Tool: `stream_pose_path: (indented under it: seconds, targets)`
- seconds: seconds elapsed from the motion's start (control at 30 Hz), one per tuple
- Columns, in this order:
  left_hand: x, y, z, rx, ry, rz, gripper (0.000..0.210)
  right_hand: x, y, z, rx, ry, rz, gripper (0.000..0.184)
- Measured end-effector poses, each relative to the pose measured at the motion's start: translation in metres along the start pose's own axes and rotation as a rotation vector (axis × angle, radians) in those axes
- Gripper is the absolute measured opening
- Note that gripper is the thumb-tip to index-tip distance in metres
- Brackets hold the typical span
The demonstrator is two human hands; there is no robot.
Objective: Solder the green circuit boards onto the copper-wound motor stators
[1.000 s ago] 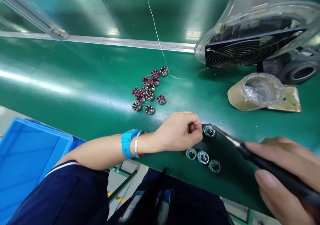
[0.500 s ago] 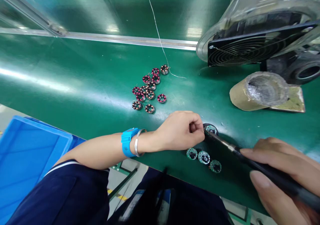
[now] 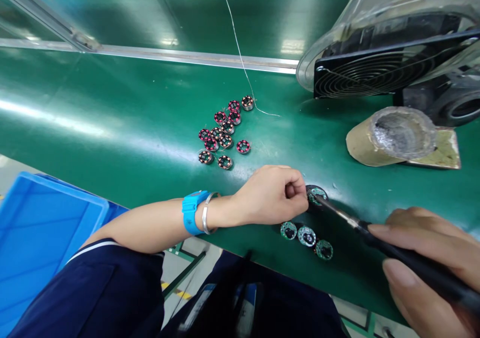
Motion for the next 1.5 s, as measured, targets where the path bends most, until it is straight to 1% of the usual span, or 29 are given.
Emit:
stream_pose_path:
  seconds: [0.13, 0.2, 0.33, 0.47, 0.53, 0.57, 0.63, 0.67, 0.7, 0.73, 0.83, 0.93, 1.07, 1.13, 1.23, 1.4, 1.5]
  targets:
    - [0.000, 0.000, 0.000, 0.001, 0.005, -0.006, 0.008, 0.011, 0.014, -0.006, 0.016, 0.020, 0.140, 0.022]
    - [0.000, 0.000, 0.000, 0.000, 0.010, -0.008, 0.007, 0.015, 0.019, -0.007, 0.014, 0.021, 0.168, 0.020]
    - [-0.001, 0.000, 0.000, 0.002, 0.010, -0.007, 0.008, 0.014, 0.015, -0.007, 0.031, 0.015, 0.135, 0.018]
    - [-0.001, -0.001, 0.001, -0.007, 0.020, -0.011, 0.008, 0.008, 0.004, -0.010, 0.080, 0.041, 0.015, 0.016]
    - [-0.002, 0.000, 0.001, -0.015, 0.036, -0.016, 0.008, 0.011, 0.004, -0.007, 0.069, 0.093, 0.024, 0.018]
    - [-0.002, 0.000, 0.001, -0.019, 0.045, -0.020, 0.008, 0.014, 0.006, -0.007, 0.098, 0.123, 0.042, 0.021]
    - [-0.004, 0.000, 0.002, -0.029, 0.072, -0.032, 0.008, 0.020, 0.010, -0.007, 0.206, 0.221, 0.063, 0.028]
    - [-0.004, 0.000, 0.002, -0.033, 0.086, -0.040, 0.009, 0.022, 0.012, -0.004, 0.251, 0.276, 0.043, 0.030]
    - [-0.005, 0.001, 0.003, -0.039, 0.102, -0.049, 0.009, 0.023, 0.012, 0.000, 0.260, 0.325, 0.008, 0.031]
    - [-0.006, 0.001, 0.003, -0.045, 0.117, -0.057, 0.009, 0.025, 0.011, 0.007, 0.229, 0.353, -0.026, 0.033]
    - [-0.006, 0.002, 0.004, -0.058, 0.138, -0.057, 0.010, 0.031, 0.003, 0.029, 0.049, 0.338, -0.095, 0.036]
    - [-0.006, 0.002, 0.003, -0.062, 0.122, -0.047, 0.009, 0.033, -0.003, 0.038, -0.025, 0.287, -0.109, 0.037]
    - [-0.008, 0.000, 0.003, -0.069, 0.118, -0.045, 0.006, 0.032, -0.003, 0.039, -0.014, 0.268, -0.111, 0.038]
    - [-0.008, -0.001, 0.001, -0.044, 0.140, -0.036, 0.003, 0.031, -0.001, 0.039, -0.008, 0.271, -0.125, 0.040]
    - [-0.008, -0.002, 0.000, -0.014, 0.184, -0.023, 0.006, 0.029, -0.001, 0.038, -0.011, 0.275, -0.135, 0.041]
    - [-0.007, -0.004, 0.003, -0.048, 0.239, 0.003, 0.004, 0.029, -0.002, 0.039, -0.012, 0.266, -0.143, 0.042]
    - [-0.008, -0.005, 0.006, -0.070, 0.283, -0.017, 0.004, 0.029, -0.002, 0.039, -0.017, 0.257, -0.145, 0.043]
Point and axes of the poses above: each hand's wrist, its own y-axis away from the middle knuckle, its own z-axis out of the palm, x = y × z, the point moved 6 cm from there along -y, towards the middle knuckle, and after that the axes turned 6 degrees about -y, right-handed, at the moved point
